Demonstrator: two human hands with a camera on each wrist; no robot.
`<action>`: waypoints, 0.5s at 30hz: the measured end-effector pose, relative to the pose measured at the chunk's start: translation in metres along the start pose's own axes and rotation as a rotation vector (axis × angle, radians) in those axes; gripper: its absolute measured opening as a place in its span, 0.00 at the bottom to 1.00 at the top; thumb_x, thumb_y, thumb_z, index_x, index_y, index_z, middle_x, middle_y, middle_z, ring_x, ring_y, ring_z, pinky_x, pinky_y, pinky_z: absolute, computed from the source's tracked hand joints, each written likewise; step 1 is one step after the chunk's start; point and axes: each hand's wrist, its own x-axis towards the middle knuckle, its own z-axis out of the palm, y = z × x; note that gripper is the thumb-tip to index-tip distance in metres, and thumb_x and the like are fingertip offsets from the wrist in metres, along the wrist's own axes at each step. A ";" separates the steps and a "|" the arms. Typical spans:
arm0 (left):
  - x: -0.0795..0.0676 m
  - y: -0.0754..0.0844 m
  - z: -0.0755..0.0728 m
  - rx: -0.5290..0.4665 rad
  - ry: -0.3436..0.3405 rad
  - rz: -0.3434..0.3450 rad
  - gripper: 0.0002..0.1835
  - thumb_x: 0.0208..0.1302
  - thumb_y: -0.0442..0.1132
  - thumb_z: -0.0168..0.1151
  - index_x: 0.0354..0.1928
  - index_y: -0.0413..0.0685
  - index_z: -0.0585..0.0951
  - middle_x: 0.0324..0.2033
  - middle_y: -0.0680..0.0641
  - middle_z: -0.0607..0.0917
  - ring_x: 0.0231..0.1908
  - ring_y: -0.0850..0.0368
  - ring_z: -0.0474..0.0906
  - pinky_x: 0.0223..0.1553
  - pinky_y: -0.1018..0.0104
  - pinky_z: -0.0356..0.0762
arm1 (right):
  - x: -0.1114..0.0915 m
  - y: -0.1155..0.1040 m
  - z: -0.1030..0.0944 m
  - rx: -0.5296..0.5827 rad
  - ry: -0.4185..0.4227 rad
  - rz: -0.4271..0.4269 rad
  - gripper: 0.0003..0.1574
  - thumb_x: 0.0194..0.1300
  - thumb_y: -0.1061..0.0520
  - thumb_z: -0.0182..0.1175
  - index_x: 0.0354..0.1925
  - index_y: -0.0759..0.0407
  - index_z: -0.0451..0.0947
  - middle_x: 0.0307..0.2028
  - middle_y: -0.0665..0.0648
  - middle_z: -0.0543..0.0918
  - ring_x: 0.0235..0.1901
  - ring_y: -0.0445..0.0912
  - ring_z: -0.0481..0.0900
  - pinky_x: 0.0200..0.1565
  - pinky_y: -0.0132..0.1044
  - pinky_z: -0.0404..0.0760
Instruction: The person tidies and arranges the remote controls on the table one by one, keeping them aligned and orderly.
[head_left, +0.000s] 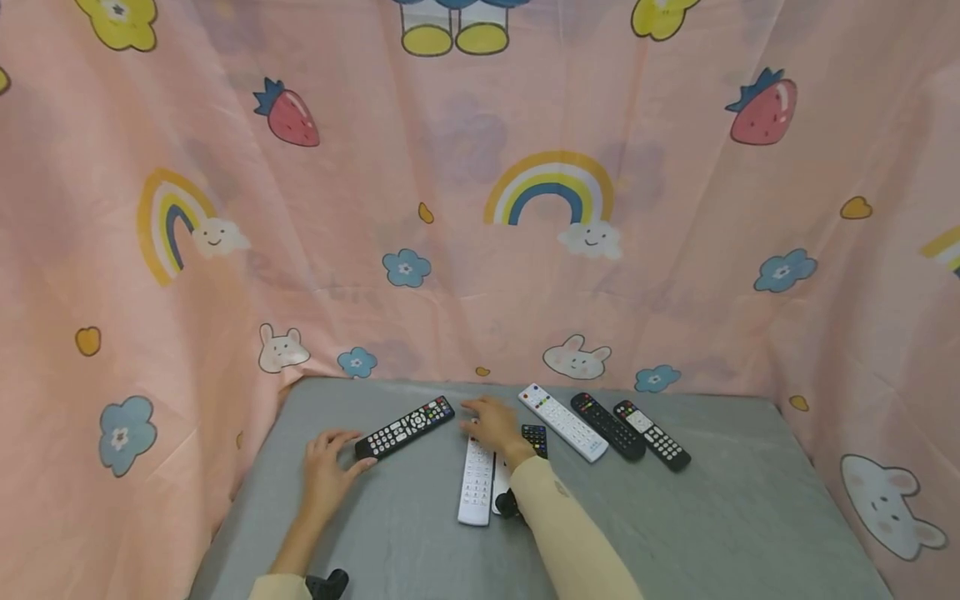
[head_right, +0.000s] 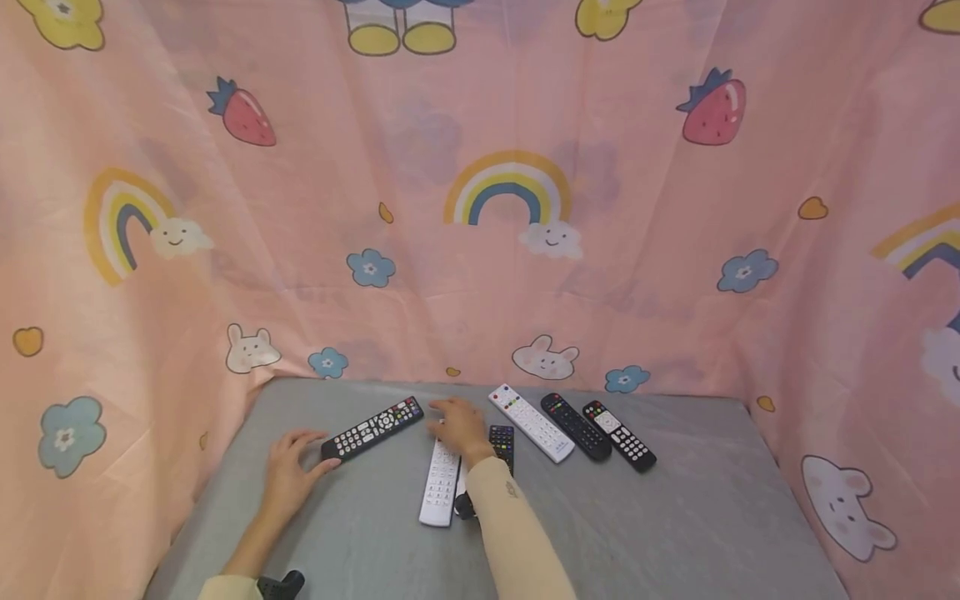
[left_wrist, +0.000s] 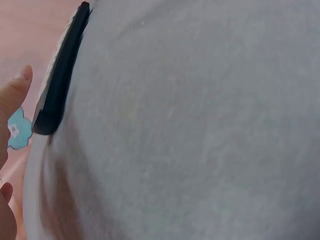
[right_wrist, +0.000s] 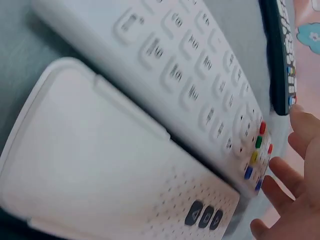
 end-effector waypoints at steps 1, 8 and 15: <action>0.001 -0.003 -0.001 0.007 -0.011 -0.003 0.29 0.36 0.39 0.83 0.47 0.45 0.85 0.46 0.38 0.81 0.45 0.41 0.71 0.47 0.49 0.65 | 0.001 -0.001 0.001 -0.004 -0.009 0.009 0.27 0.67 0.49 0.60 0.63 0.53 0.76 0.63 0.62 0.77 0.65 0.60 0.73 0.66 0.64 0.63; 0.001 -0.021 -0.009 0.025 -0.140 -0.003 0.36 0.35 0.41 0.83 0.53 0.46 0.83 0.50 0.38 0.81 0.47 0.39 0.71 0.49 0.45 0.65 | 0.006 -0.005 0.009 -0.003 -0.054 0.062 0.31 0.68 0.46 0.60 0.67 0.49 0.72 0.66 0.60 0.75 0.68 0.60 0.69 0.70 0.68 0.53; 0.002 -0.031 -0.012 0.016 -0.211 -0.047 0.33 0.38 0.42 0.82 0.53 0.48 0.84 0.50 0.39 0.81 0.49 0.39 0.71 0.52 0.43 0.64 | 0.006 -0.011 0.013 -0.028 -0.057 0.068 0.31 0.68 0.46 0.60 0.67 0.50 0.72 0.66 0.61 0.74 0.67 0.62 0.69 0.69 0.71 0.51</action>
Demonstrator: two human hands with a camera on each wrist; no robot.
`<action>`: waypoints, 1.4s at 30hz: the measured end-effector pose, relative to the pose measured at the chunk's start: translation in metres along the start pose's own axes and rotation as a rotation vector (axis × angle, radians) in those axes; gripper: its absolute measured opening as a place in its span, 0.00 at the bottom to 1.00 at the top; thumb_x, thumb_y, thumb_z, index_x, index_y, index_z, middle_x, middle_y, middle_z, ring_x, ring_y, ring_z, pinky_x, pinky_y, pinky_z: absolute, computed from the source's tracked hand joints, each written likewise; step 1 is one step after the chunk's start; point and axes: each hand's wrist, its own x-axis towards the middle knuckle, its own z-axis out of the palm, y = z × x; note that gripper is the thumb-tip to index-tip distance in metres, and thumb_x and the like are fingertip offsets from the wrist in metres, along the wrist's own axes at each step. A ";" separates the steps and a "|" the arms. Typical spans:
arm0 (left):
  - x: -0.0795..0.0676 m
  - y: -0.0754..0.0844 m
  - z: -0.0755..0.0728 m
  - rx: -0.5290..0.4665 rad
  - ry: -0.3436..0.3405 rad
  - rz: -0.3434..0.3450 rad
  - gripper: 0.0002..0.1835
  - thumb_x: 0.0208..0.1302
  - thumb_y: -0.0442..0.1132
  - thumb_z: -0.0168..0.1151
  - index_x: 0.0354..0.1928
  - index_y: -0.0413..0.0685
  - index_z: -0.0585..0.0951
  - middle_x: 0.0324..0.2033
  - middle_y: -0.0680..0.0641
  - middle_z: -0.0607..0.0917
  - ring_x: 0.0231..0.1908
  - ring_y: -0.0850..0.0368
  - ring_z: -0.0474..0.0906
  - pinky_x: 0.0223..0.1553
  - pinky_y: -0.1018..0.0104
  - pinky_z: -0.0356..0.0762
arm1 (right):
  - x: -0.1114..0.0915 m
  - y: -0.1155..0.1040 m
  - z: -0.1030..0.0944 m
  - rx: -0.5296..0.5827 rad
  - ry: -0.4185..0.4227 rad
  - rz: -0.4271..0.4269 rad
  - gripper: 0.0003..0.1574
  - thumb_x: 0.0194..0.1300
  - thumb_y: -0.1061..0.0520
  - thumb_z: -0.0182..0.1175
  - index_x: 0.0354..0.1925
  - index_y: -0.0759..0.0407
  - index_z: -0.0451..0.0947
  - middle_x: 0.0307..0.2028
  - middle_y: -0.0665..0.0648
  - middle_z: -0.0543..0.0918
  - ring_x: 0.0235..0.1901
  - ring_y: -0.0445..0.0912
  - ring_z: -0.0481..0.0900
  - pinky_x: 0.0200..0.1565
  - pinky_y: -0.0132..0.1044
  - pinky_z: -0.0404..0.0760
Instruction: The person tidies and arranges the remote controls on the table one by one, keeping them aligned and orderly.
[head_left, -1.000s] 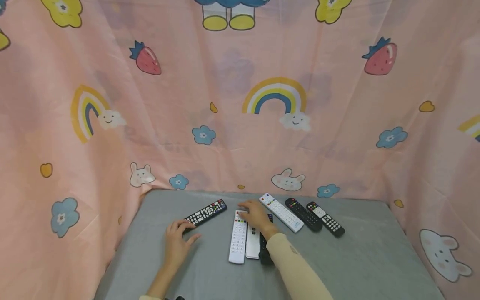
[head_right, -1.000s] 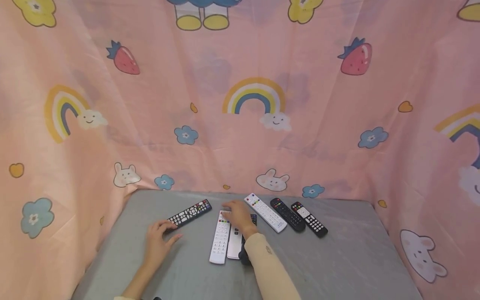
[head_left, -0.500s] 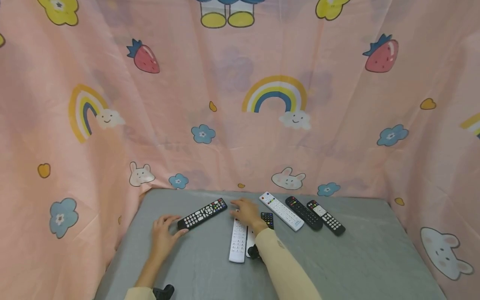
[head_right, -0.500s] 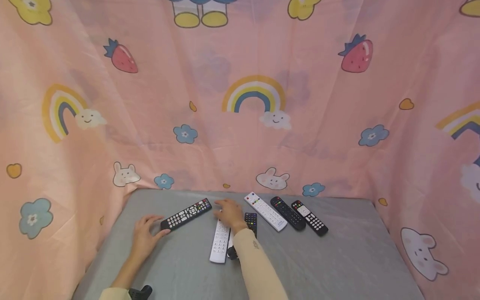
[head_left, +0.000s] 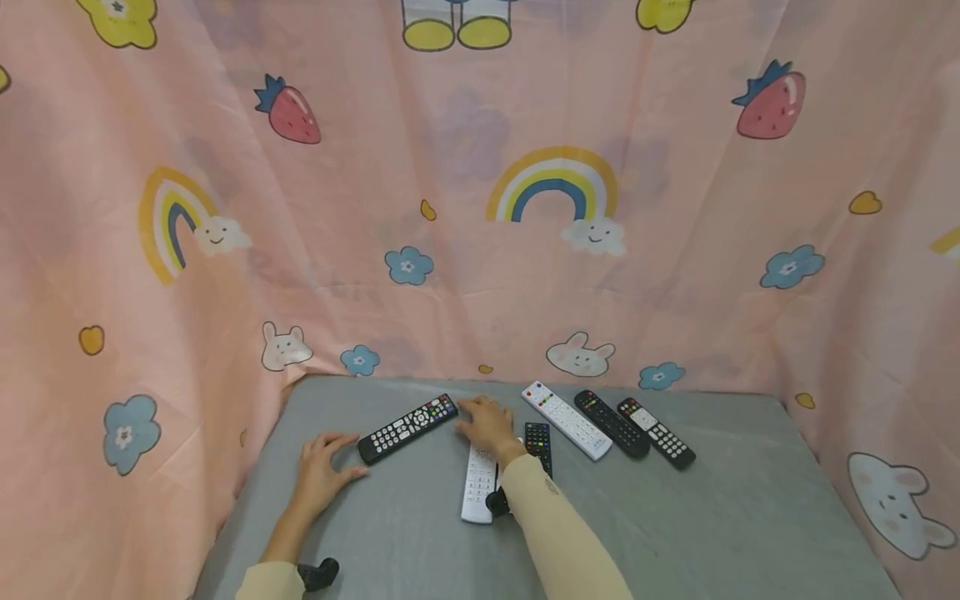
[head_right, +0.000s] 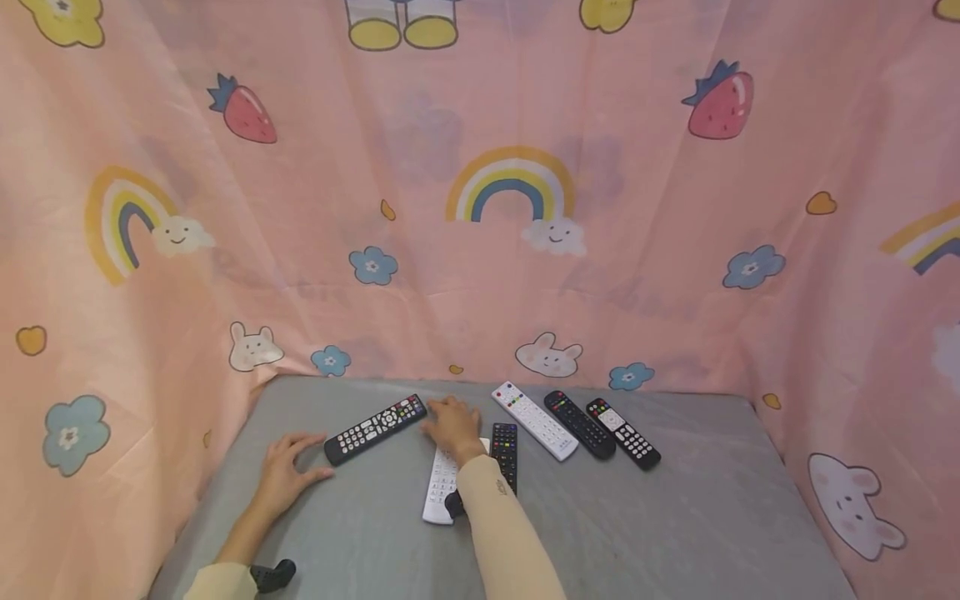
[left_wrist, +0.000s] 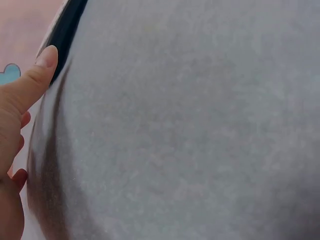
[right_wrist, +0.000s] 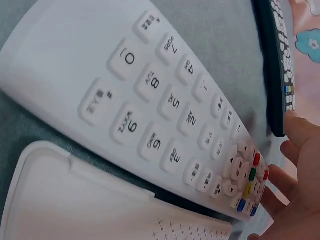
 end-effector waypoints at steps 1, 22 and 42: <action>0.000 -0.001 0.000 -0.004 0.000 -0.002 0.32 0.38 0.42 0.82 0.52 0.48 0.85 0.50 0.39 0.81 0.49 0.39 0.71 0.52 0.43 0.63 | -0.001 -0.002 0.000 -0.006 -0.006 0.006 0.31 0.68 0.46 0.59 0.67 0.50 0.72 0.66 0.61 0.74 0.67 0.62 0.69 0.69 0.71 0.51; 0.000 -0.008 0.012 0.032 0.056 -0.038 0.27 0.41 0.46 0.80 0.49 0.50 0.87 0.50 0.41 0.82 0.51 0.40 0.70 0.52 0.41 0.61 | -0.010 -0.014 -0.007 0.000 -0.028 0.045 0.30 0.69 0.47 0.59 0.67 0.51 0.72 0.65 0.61 0.73 0.67 0.61 0.67 0.69 0.70 0.53; 0.005 0.012 -0.001 0.000 0.137 0.043 0.26 0.39 0.44 0.79 0.47 0.48 0.88 0.48 0.40 0.83 0.50 0.37 0.70 0.50 0.41 0.61 | -0.002 -0.010 -0.012 0.201 0.140 0.048 0.19 0.71 0.54 0.57 0.57 0.52 0.81 0.63 0.62 0.77 0.66 0.63 0.70 0.65 0.67 0.60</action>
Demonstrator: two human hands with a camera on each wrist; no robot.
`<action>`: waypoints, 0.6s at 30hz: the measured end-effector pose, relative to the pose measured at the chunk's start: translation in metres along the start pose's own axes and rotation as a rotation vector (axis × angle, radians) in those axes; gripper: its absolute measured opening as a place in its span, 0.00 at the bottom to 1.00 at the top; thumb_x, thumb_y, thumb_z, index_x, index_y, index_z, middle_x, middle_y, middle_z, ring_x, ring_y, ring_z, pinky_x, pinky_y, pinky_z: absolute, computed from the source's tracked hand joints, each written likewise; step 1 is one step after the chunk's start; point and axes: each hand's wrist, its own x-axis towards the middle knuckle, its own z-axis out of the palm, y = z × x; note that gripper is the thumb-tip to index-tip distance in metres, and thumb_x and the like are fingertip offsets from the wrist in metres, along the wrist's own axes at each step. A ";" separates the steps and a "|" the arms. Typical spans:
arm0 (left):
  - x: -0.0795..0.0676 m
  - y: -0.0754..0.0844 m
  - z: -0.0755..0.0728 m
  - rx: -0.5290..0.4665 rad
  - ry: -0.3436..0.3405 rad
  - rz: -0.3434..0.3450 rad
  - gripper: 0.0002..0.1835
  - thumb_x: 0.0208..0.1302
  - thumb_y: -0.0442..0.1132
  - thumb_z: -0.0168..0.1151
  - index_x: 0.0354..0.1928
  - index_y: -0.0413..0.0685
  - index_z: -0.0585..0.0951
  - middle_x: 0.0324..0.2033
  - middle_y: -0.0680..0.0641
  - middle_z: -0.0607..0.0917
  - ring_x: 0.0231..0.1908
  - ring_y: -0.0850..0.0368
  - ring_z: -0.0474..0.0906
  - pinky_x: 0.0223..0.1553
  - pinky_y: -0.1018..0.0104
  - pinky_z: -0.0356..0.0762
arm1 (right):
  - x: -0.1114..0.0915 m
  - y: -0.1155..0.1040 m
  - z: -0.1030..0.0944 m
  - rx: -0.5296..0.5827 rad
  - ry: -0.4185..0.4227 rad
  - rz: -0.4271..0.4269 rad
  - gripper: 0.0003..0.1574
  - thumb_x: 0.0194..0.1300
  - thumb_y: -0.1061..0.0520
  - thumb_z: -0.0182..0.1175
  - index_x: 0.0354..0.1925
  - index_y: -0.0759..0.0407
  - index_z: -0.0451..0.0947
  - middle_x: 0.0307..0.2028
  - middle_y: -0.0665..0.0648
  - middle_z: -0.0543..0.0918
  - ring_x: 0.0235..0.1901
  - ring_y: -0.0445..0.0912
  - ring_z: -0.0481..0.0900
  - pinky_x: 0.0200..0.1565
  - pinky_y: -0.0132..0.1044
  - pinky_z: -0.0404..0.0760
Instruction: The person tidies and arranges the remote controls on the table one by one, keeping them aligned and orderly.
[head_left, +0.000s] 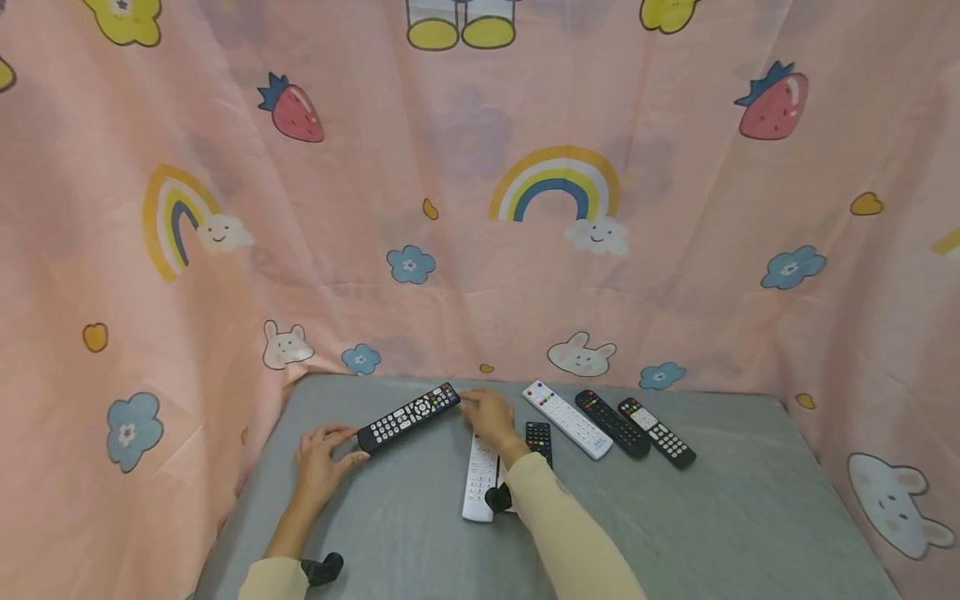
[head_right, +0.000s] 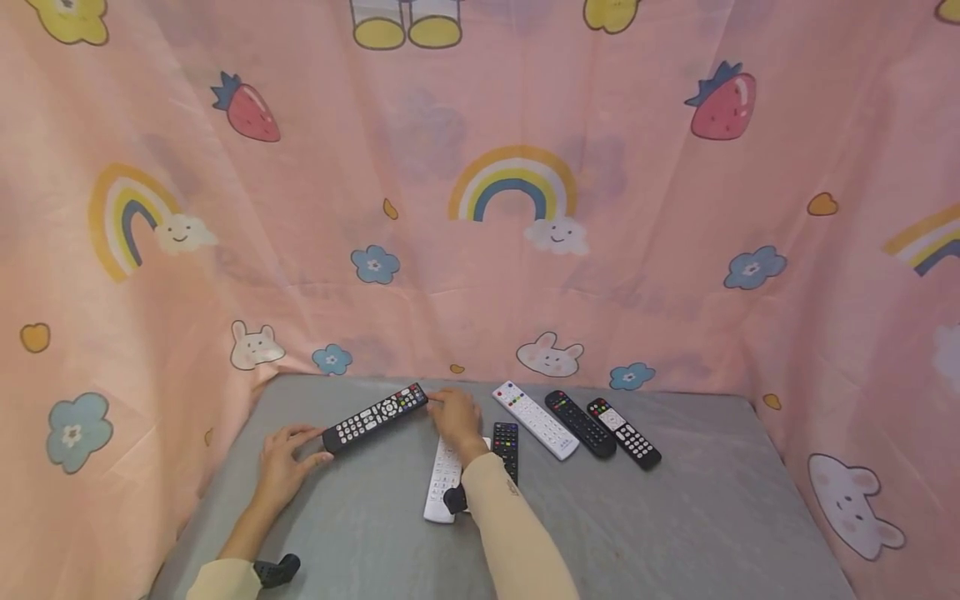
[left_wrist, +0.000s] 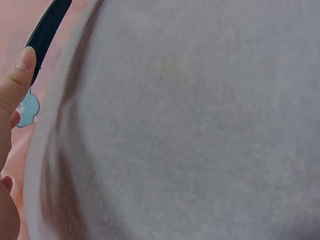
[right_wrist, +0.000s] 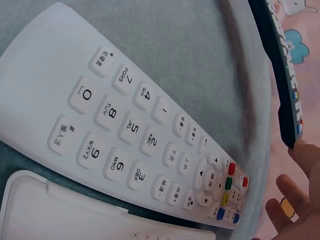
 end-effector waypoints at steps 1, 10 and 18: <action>0.000 0.002 0.000 -0.003 0.010 0.006 0.26 0.38 0.43 0.79 0.46 0.48 0.88 0.48 0.40 0.83 0.49 0.37 0.71 0.50 0.41 0.61 | 0.001 0.000 0.000 0.012 0.019 -0.004 0.18 0.70 0.54 0.58 0.56 0.53 0.82 0.62 0.62 0.78 0.66 0.63 0.71 0.65 0.66 0.60; -0.003 0.013 0.004 -0.052 0.073 0.078 0.26 0.28 0.43 0.82 0.38 0.46 0.89 0.42 0.42 0.85 0.45 0.42 0.72 0.51 0.48 0.63 | -0.004 0.006 -0.007 0.111 0.092 -0.012 0.15 0.69 0.55 0.60 0.51 0.56 0.85 0.60 0.61 0.81 0.64 0.59 0.74 0.68 0.62 0.63; -0.009 0.022 0.007 -0.085 0.044 0.053 0.26 0.27 0.43 0.83 0.36 0.46 0.89 0.42 0.44 0.84 0.46 0.45 0.72 0.50 0.52 0.63 | -0.004 0.011 -0.009 0.141 0.102 0.003 0.14 0.68 0.57 0.60 0.50 0.57 0.85 0.58 0.61 0.82 0.63 0.59 0.76 0.67 0.56 0.69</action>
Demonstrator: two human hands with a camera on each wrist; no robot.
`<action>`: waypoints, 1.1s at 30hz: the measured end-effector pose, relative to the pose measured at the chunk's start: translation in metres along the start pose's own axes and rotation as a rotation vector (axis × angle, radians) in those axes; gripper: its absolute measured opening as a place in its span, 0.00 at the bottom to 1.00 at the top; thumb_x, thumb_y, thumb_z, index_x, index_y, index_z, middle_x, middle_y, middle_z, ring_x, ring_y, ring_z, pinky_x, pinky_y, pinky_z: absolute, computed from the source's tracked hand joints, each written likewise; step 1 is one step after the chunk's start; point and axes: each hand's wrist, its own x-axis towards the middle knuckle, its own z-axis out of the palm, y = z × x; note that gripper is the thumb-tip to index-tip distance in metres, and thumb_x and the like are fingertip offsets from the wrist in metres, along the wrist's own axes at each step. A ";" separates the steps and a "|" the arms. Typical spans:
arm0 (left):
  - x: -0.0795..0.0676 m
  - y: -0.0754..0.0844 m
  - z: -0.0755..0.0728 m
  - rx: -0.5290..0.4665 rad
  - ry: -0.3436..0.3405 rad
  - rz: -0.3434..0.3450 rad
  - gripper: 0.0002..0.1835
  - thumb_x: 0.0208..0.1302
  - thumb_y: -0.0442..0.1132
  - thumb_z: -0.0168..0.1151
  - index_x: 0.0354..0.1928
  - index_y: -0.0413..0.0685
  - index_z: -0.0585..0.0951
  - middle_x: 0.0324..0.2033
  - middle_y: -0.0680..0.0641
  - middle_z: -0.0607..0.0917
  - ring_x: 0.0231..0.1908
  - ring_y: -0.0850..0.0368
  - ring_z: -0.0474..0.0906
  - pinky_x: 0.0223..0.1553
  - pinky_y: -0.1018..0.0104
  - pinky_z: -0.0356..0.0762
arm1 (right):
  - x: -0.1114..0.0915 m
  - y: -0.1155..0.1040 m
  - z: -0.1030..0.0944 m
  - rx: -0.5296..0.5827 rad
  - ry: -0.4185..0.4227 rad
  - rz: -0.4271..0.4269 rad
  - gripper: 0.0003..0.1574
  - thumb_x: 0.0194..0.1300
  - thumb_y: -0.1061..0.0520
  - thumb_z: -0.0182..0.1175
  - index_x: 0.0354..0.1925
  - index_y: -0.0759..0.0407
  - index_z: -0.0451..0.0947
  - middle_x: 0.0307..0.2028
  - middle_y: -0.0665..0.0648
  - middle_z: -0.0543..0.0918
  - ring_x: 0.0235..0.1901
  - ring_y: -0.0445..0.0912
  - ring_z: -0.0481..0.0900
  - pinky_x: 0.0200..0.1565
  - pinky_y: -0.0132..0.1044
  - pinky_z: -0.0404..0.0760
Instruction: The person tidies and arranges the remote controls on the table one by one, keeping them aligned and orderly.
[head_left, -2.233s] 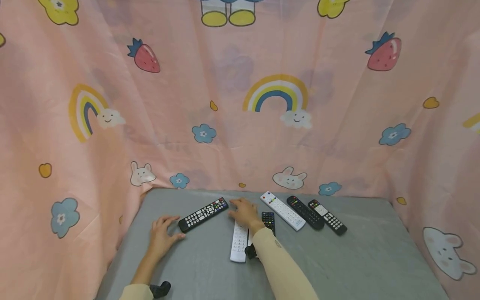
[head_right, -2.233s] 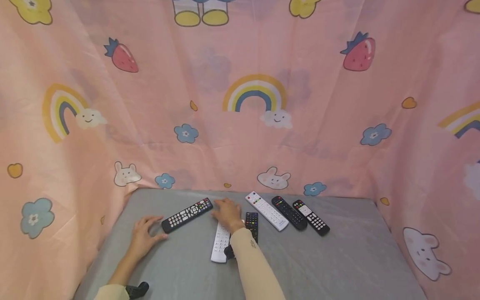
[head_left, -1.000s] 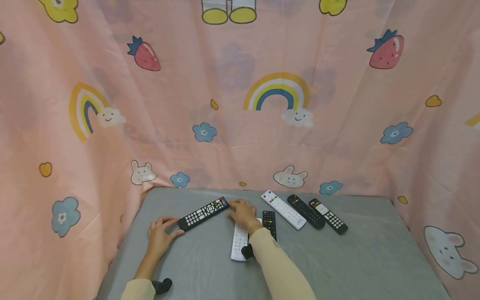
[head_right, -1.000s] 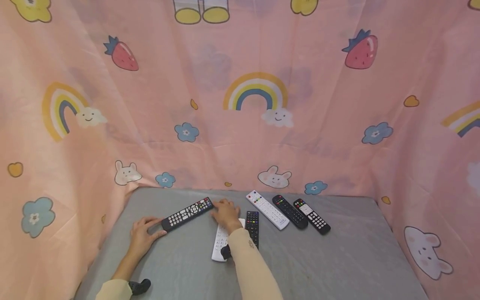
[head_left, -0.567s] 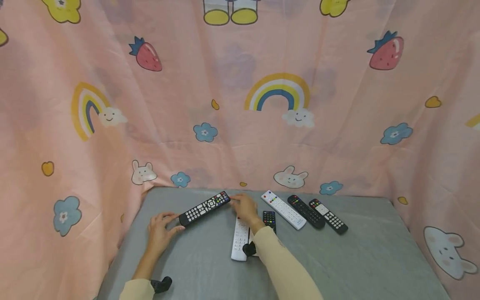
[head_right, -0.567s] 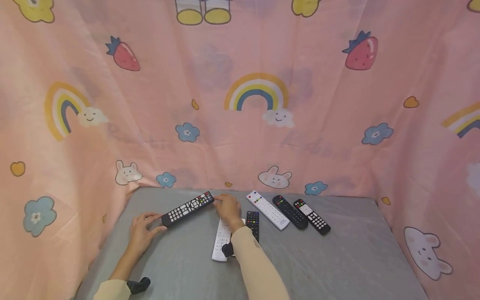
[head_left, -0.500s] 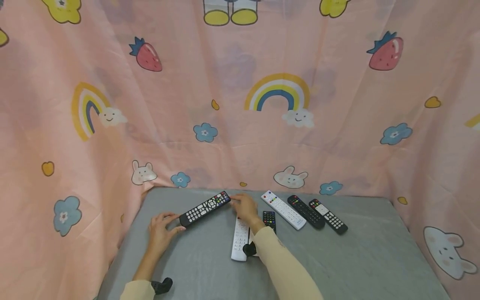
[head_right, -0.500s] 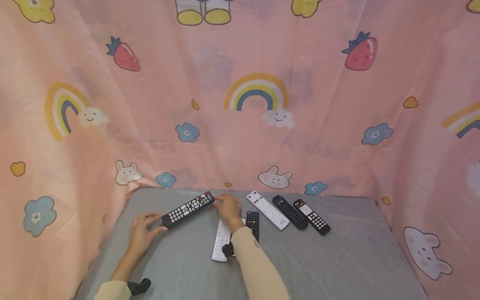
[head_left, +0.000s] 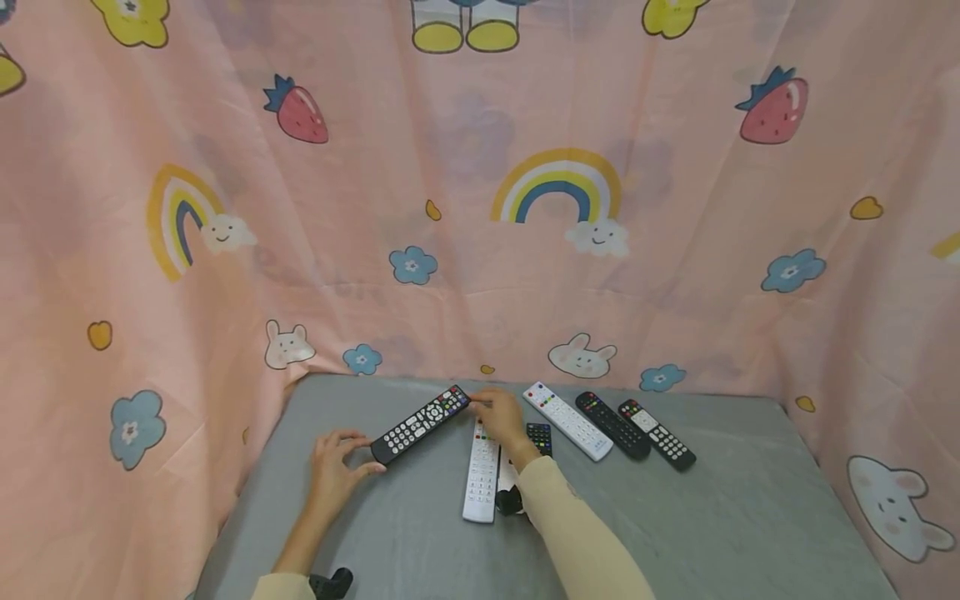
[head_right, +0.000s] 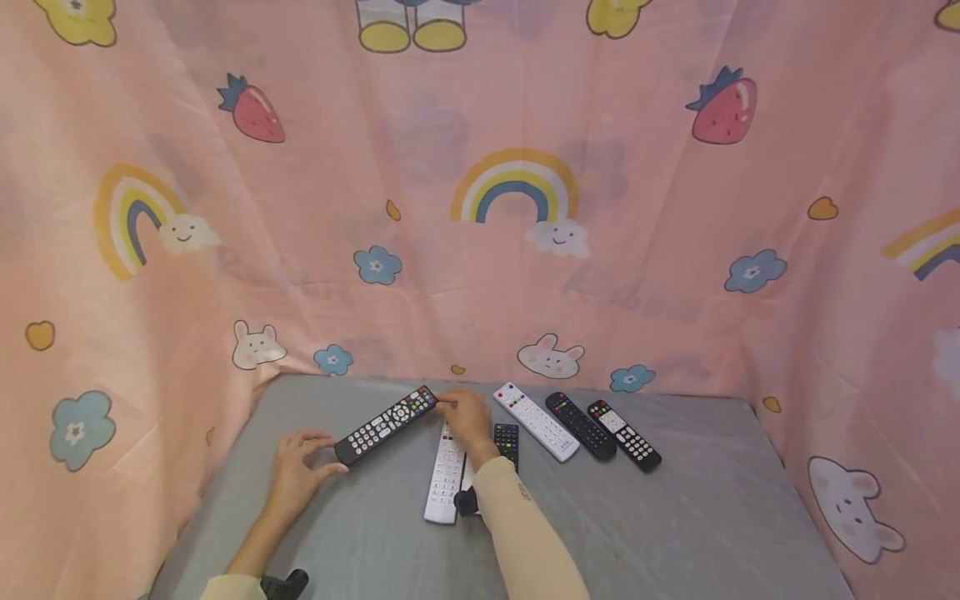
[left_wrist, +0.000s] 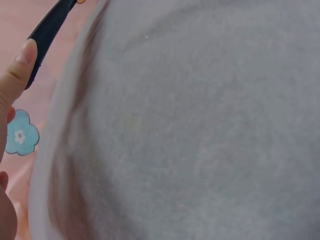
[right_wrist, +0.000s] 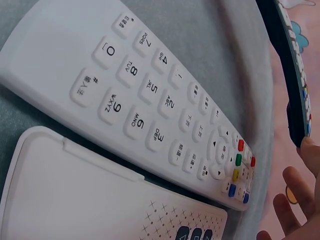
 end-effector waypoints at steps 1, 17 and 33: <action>-0.001 0.002 0.000 -0.007 -0.008 -0.007 0.26 0.27 0.43 0.83 0.36 0.46 0.88 0.43 0.44 0.84 0.47 0.45 0.72 0.51 0.52 0.63 | 0.000 0.000 0.000 0.008 0.000 0.003 0.14 0.68 0.57 0.60 0.50 0.57 0.85 0.58 0.61 0.82 0.63 0.59 0.75 0.67 0.56 0.69; -0.006 0.019 0.007 -0.041 -0.030 0.066 0.25 0.20 0.45 0.84 0.27 0.49 0.82 0.44 0.46 0.84 0.47 0.45 0.73 0.52 0.46 0.64 | 0.011 0.007 -0.010 0.060 -0.058 -0.034 0.15 0.68 0.57 0.61 0.50 0.58 0.85 0.59 0.63 0.81 0.65 0.59 0.74 0.69 0.56 0.67; -0.016 0.037 0.018 -0.048 -0.034 0.110 0.28 0.17 0.49 0.83 0.25 0.53 0.76 0.44 0.50 0.83 0.46 0.53 0.71 0.51 0.54 0.61 | 0.010 0.007 -0.016 0.107 -0.083 -0.030 0.16 0.68 0.58 0.60 0.52 0.59 0.84 0.60 0.63 0.80 0.66 0.60 0.72 0.69 0.56 0.66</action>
